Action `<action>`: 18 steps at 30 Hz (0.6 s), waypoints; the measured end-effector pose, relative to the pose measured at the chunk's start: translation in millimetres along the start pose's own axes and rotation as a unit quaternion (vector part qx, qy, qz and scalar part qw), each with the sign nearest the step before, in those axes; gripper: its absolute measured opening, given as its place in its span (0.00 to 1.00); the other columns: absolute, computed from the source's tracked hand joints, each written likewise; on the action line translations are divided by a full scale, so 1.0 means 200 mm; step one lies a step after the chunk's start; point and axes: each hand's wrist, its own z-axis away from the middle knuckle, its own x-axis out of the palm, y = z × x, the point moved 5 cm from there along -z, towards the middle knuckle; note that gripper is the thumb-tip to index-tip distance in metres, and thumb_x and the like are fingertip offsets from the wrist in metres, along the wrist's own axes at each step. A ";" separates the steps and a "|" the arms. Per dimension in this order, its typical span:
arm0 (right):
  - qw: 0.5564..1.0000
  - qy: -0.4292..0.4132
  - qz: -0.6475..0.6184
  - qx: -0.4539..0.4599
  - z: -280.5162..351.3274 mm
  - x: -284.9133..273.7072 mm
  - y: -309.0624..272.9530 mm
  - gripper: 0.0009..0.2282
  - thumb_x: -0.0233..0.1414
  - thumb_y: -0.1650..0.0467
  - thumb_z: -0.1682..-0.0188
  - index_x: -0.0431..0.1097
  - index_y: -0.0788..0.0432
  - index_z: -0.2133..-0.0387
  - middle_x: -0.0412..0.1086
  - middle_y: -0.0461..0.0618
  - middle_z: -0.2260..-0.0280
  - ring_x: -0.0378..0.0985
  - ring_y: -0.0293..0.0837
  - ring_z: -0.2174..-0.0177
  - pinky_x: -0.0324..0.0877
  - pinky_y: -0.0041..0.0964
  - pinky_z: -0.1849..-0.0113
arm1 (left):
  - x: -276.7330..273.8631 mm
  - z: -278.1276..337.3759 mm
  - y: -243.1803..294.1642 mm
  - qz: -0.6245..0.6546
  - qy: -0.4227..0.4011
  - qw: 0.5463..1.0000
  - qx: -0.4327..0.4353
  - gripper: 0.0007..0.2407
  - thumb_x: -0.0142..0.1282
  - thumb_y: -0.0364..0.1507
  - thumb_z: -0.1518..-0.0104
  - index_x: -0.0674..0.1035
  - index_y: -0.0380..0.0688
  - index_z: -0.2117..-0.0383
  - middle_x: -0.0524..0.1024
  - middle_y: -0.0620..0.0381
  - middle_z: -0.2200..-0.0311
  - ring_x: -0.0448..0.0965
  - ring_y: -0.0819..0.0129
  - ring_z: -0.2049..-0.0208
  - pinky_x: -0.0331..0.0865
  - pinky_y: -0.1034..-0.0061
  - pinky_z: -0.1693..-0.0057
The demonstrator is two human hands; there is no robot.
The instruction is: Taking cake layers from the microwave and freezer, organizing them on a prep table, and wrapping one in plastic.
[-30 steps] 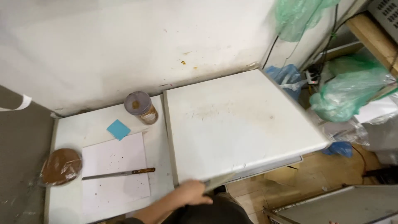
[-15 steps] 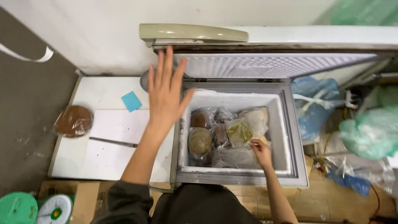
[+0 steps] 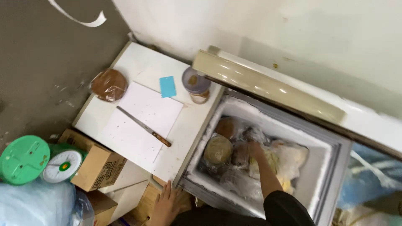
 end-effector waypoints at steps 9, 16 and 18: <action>0.989 -0.018 0.080 0.122 -0.13 -0.15 0.07 0.33 0.59 0.60 0.58 0.59 0.40 0.36 0.35 0.59 0.28 0.66 0.63 0.42 0.69 0.55 0.45 | 0.49 -0.20 -0.23 0.032 -0.038 0.998 -0.037 0.35 0.62 0.53 0.44 0.61 0.57 0.33 0.36 0.43 0.27 0.45 0.45 0.29 0.54 0.49 0.31; 0.992 -0.085 -0.026 -0.087 -0.35 -0.06 0.30 0.16 0.50 0.65 0.51 0.78 0.50 0.51 0.78 0.42 0.49 0.84 0.40 0.56 0.77 0.34 0.55 | 0.47 -0.25 -0.19 0.057 0.007 0.998 0.004 0.26 0.60 0.47 0.42 0.71 0.52 0.40 0.56 0.46 0.33 0.61 0.51 0.33 0.59 0.55 0.33; 0.996 -0.025 -0.071 0.039 -0.15 -0.25 0.03 0.15 0.55 0.64 0.51 0.81 0.54 0.53 0.80 0.49 0.52 0.83 0.43 0.59 0.76 0.37 0.56 | 0.38 -0.24 -0.10 0.064 0.003 0.998 0.021 0.25 0.60 0.45 0.42 0.71 0.51 0.40 0.60 0.47 0.34 0.62 0.51 0.35 0.59 0.55 0.34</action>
